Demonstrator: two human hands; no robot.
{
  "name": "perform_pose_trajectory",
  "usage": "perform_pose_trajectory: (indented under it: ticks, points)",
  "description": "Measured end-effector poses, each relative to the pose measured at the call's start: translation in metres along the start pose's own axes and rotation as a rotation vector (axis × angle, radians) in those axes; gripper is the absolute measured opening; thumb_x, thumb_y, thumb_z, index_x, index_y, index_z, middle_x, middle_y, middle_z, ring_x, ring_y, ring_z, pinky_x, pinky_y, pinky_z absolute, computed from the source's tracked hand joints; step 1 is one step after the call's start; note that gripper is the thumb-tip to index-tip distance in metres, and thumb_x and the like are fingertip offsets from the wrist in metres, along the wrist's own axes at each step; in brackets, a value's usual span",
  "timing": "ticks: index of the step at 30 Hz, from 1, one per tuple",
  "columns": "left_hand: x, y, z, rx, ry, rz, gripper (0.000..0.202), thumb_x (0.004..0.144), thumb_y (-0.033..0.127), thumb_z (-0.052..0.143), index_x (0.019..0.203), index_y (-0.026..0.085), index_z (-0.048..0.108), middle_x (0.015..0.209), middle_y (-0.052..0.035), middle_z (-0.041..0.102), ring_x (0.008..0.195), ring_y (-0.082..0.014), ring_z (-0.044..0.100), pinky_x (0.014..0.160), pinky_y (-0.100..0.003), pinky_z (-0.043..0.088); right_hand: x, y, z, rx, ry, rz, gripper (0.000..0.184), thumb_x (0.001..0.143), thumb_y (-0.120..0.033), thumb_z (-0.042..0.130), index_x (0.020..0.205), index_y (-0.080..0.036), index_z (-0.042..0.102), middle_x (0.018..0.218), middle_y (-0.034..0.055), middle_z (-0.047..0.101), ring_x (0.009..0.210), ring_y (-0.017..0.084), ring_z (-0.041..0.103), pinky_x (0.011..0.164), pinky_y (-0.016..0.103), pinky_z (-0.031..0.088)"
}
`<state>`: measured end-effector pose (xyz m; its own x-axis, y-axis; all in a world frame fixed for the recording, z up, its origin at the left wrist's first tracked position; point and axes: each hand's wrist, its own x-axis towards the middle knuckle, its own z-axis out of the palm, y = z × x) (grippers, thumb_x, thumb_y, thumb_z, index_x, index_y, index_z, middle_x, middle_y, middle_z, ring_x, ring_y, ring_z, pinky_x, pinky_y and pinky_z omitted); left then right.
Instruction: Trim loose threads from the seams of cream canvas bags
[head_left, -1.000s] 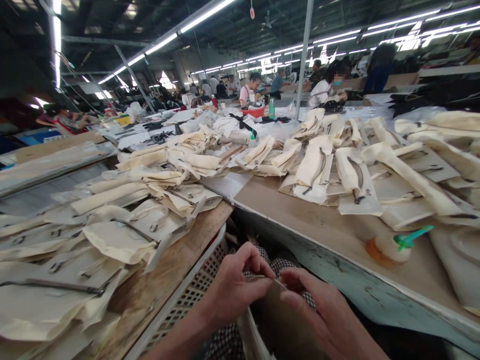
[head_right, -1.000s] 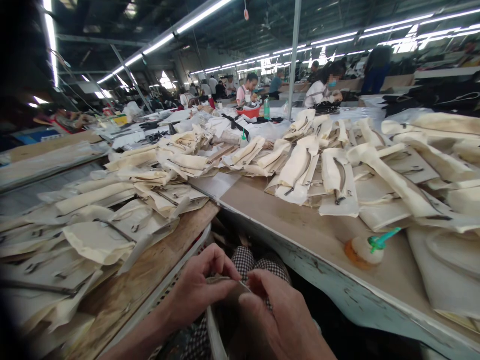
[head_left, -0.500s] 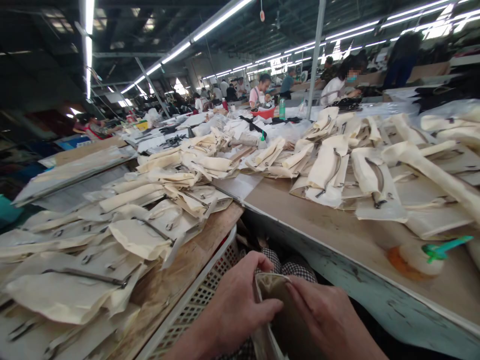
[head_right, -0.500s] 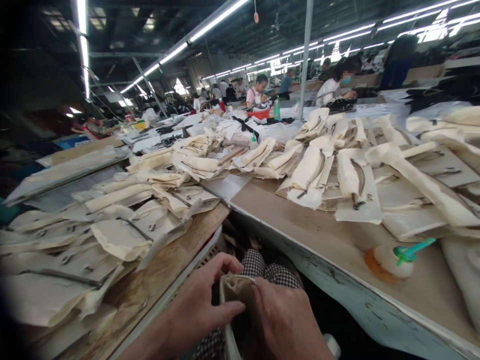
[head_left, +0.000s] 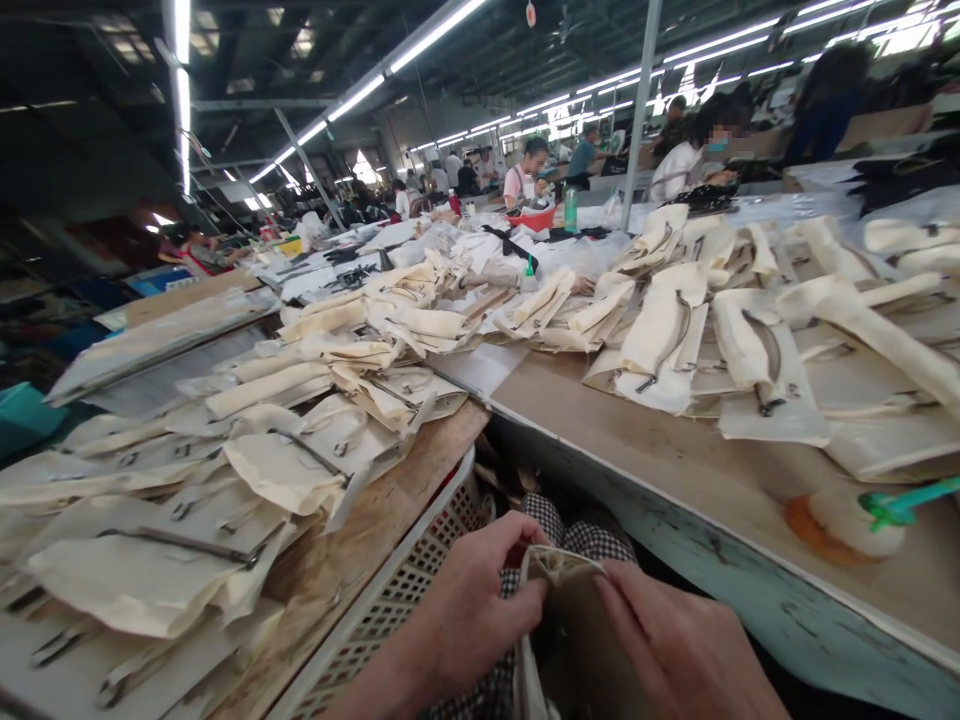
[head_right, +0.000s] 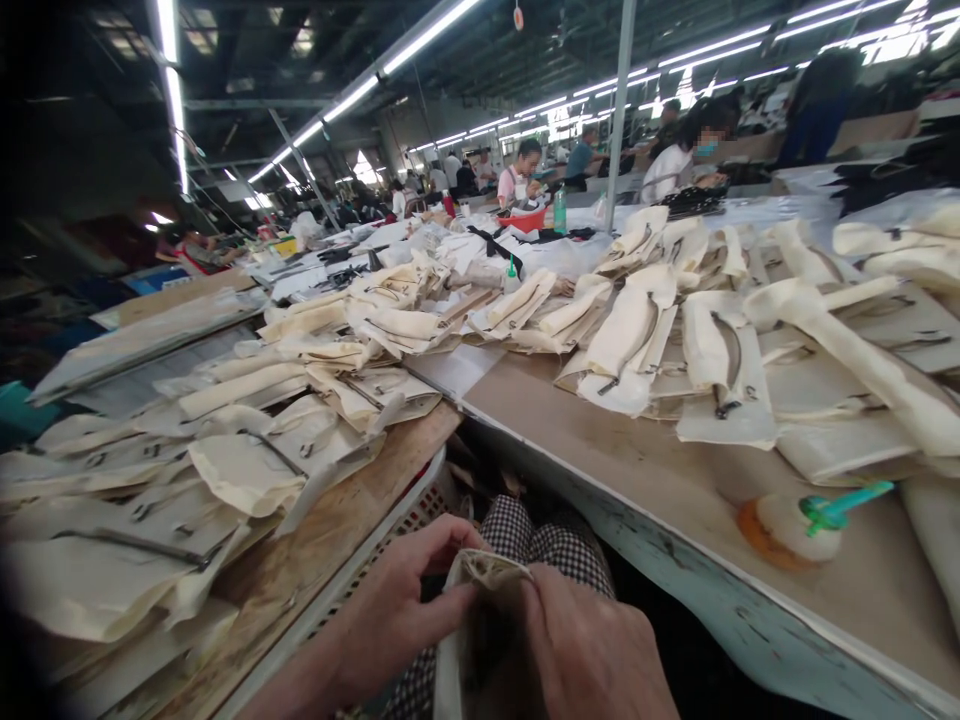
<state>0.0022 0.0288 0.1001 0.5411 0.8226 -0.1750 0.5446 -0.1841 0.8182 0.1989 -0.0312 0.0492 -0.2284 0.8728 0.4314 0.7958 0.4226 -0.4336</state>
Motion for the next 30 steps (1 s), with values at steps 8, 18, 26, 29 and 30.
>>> perform_pose_trajectory:
  ticks: [8, 18, 26, 29, 30]
  points:
    - [-0.002, 0.001, 0.005, 0.042, 0.029, -0.013, 0.017, 0.077, 0.012, 0.055, 0.093, 0.019, 0.058, 0.085, 0.0011, 0.064, 0.077, -0.0161, 0.058, 0.071, -0.023, 0.044, 0.009, 0.005, -0.001, 0.161, -0.003, -0.093, 0.017, 0.096, -0.02, 0.048, 0.112, -0.023, 0.053, 0.116, 0.0106, 0.061, 0.101, 0.018, 0.066, 0.079, 0.026, 0.058]
    - [-0.005, 0.004, 0.002, 0.014, 0.036, -0.025, 0.019, 0.078, 0.013, 0.055, 0.095, 0.02, 0.054, 0.087, 0.0017, 0.064, 0.08, -0.016, 0.06, 0.074, -0.024, 0.044, 0.023, -0.002, 0.005, 0.163, -0.027, -0.111, 0.023, 0.098, -0.017, 0.04, 0.105, -0.025, 0.06, 0.114, 0.0098, 0.058, 0.096, 0.023, 0.061, 0.076, 0.037, 0.054]
    - [-0.004, 0.002, -0.001, 0.015, 0.026, -0.044, 0.021, 0.075, 0.012, 0.057, 0.095, 0.02, 0.055, 0.087, 0.0017, 0.065, 0.08, -0.0164, 0.06, 0.074, -0.024, 0.044, 0.032, -0.004, 0.001, 0.102, -0.006, -0.148, 0.019, 0.098, -0.018, 0.043, 0.09, -0.022, 0.06, 0.108, 0.0082, 0.063, 0.095, 0.022, 0.062, 0.077, 0.035, 0.052]
    - [-0.005, 0.001, -0.001, 0.045, 0.084, -0.048, 0.026, 0.073, 0.012, 0.06, 0.098, 0.02, 0.057, 0.094, -0.0005, 0.066, 0.087, -0.0181, 0.06, 0.08, -0.026, 0.045, 0.031, -0.004, 0.004, 0.146, 0.039, -0.148, 0.022, 0.1, -0.023, 0.041, 0.087, -0.02, 0.058, 0.098, 0.0076, 0.066, 0.083, 0.019, 0.065, 0.071, 0.031, 0.053]
    - [-0.005, 0.0, -0.001, 0.057, 0.101, -0.043, 0.026, 0.073, 0.012, 0.06, 0.098, 0.02, 0.058, 0.095, -0.0006, 0.066, 0.087, -0.0181, 0.06, 0.08, -0.026, 0.045, 0.03, -0.005, 0.006, 0.164, 0.047, -0.14, 0.022, 0.101, -0.023, 0.041, 0.086, -0.02, 0.057, 0.096, 0.0073, 0.067, 0.081, 0.018, 0.065, 0.07, 0.03, 0.053]
